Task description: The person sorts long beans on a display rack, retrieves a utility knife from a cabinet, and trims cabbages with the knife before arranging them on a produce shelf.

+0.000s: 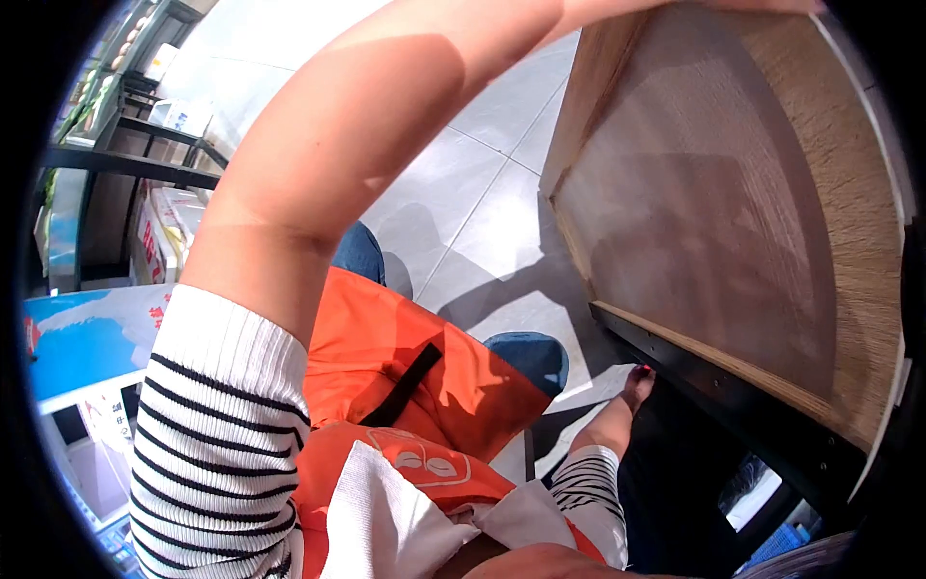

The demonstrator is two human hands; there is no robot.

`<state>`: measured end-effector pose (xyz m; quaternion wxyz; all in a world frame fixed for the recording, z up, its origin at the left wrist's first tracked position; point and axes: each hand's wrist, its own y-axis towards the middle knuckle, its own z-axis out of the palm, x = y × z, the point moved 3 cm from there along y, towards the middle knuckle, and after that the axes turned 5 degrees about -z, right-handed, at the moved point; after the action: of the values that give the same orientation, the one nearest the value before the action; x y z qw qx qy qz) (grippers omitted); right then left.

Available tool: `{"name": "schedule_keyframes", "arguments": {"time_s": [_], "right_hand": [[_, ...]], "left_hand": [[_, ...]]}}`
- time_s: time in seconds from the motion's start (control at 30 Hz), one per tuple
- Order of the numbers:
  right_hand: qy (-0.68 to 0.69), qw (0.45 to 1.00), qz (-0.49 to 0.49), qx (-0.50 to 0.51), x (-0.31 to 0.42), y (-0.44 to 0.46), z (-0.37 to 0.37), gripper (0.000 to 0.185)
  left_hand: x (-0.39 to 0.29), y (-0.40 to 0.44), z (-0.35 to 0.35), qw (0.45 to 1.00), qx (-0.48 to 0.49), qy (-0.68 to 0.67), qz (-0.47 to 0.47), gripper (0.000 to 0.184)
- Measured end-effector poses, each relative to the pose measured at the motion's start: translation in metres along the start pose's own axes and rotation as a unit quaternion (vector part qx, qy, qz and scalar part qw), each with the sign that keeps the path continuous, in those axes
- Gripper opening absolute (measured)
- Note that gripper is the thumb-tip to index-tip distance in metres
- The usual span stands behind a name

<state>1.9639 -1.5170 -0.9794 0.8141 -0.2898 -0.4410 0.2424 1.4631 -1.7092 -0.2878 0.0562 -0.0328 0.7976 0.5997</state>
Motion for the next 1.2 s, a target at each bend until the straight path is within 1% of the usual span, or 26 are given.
{"name": "schedule_keyframes", "arguments": {"time_s": [0.03, 0.07, 0.1, 0.13, 0.17, 0.2, 0.27, 0.33, 0.4, 0.47, 0.53, 0.6, 0.67, 0.73, 0.8, 0.83, 0.87, 0.9, 0.93, 0.97, 1.0, 1.03, 1.07, 1.1, 1.17, 1.2], "right_hand": [[-0.016, 0.998, -0.006, -0.059, 0.006, -0.016, -0.004, 0.015], [0.014, 0.999, 0.009, -0.033, 0.010, -0.031, -0.007, 0.018], [-0.010, 0.999, -0.038, -0.017, 0.002, -0.007, -0.056, 0.016], [-0.033, 0.996, -0.085, -0.003, -0.003, -0.031, -0.052, 0.016], [-0.090, 0.988, -0.055, -0.114, 0.009, -0.055, -0.053, 0.016], [-0.148, 0.967, -0.032, -0.206, 0.012, -0.113, -0.023, 0.016], [-0.188, 0.934, 0.016, -0.303, 0.010, -0.188, 0.013, 0.018], [-0.063, 0.930, 0.018, -0.361, 0.001, -0.222, 0.016, 0.023], [0.001, 0.950, 0.114, -0.292, -0.003, -0.255, 0.041, 0.021], [0.081, 0.961, 0.174, -0.200, -0.012, -0.292, 0.061, 0.019], [0.092, 0.953, 0.248, -0.147, -0.006, -0.377, 0.114, 0.016], [0.051, 0.950, 0.304, -0.050, -0.013, -0.439, 0.131, 0.018], [0.145, 0.932, 0.316, -0.104, -0.016, -0.518, 0.165, 0.018], [0.086, 0.946, 0.304, -0.071, -0.006, -0.605, 0.173, 0.018], [0.070, 0.944, 0.293, -0.136, 0.028, -0.693, 0.204, 0.016], [0.062, 0.940, 0.290, -0.169, 0.043, -0.729, 0.208, 0.015], [0.034, 0.957, 0.266, -0.109, 0.053, -0.750, 0.193, 0.014], [0.007, 0.970, 0.239, -0.053, 0.062, -0.773, 0.174, 0.019], [0.007, 0.974, 0.226, -0.027, 0.086, -0.806, 0.182, 0.019], [-0.060, 0.981, 0.177, 0.053, 0.102, -0.824, 0.168, 0.022], [-0.159, 0.979, 0.129, 0.027, 0.120, -0.847, 0.173, 0.024], [-0.070, 0.987, 0.131, 0.059, 0.130, -0.866, 0.168, 0.023], [-0.041, 0.995, 0.070, 0.054, 0.142, -0.889, 0.175, 0.025], [-0.034, 0.993, 0.068, 0.091, 0.160, -0.910, 0.180, 0.029], [-0.053, 0.994, 0.063, 0.078, 0.187, -0.949, 0.193, 0.036], [-0.020, 0.993, 0.056, 0.106, 0.195, -0.958, 0.188, 0.039]], "left_hand": [[0.007, 0.003, -0.006, 1.000, 0.002, -0.015, -0.015, 0.047], [0.011, 0.003, -0.010, 1.000, -0.001, -0.003, -0.005, 0.047], [0.015, 0.005, -0.013, 1.000, -0.006, 0.003, 0.006, 0.047], [0.013, 0.009, -0.014, 1.000, -0.009, 0.007, 0.016, 0.048], [0.011, 0.012, -0.017, 1.000, 0.002, -0.010, -0.023, 0.049], [0.016, 0.013, -0.013, 0.999, 0.010, -0.001, -0.032, 0.045], [0.018, 0.005, -0.010, 0.999, 0.034, -0.003, -0.037, 0.042], [0.018, 0.007, -0.012, 0.996, 0.077, 0.020, -0.045, 0.030], [0.026, -0.006, 0.002, 0.981, 0.160, 0.041, -0.101, 0.034], [0.022, 0.000, 0.000, 0.978, 0.180, 0.035, -0.101, 0.030], [0.009, 0.009, -0.030, 0.974, 0.190, 0.045, -0.117, 0.035], [-0.004, 0.017, -0.052, 0.952, 0.253, 0.048, -0.162, 0.034], [-0.025, 0.009, -0.069, 0.951, 0.256, 0.072, -0.159, 0.035], [-0.040, 0.010, -0.091, 0.891, 0.386, 0.081, -0.226, 0.041], [-0.056, 0.000, -0.115, 0.819, 0.502, 0.085, -0.266, 0.051], [-0.066, 0.004, -0.125, 0.751, 0.587, 0.072, -0.293, 0.057], [-0.077, 0.005, -0.138, 0.673, 0.667, 0.064, -0.312, 0.063], [-0.088, -0.002, -0.148, 0.650, 0.694, 0.036, -0.308, 0.066], [-0.099, -0.016, -0.157, 0.624, 0.722, 0.010, -0.299, 0.070], [-0.114, -0.029, -0.163, 0.608, 0.734, -0.020, -0.301, 0.070], [-0.127, -0.041, -0.169, 0.587, 0.750, -0.049, -0.300, 0.072], [-0.146, -0.052, -0.174, 0.595, 0.743, -0.071, -0.299, 0.074], [-0.164, -0.061, -0.176, 0.603, 0.734, -0.094, -0.297, 0.079], [-0.179, -0.080, -0.168, 0.557, 0.765, -0.136, -0.294, 0.086], [-0.214, -0.103, -0.160, 0.547, 0.740, -0.216, -0.327, 0.088], [-0.234, -0.105, -0.154, 0.539, 0.723, -0.253, -0.350, 0.090]]}}
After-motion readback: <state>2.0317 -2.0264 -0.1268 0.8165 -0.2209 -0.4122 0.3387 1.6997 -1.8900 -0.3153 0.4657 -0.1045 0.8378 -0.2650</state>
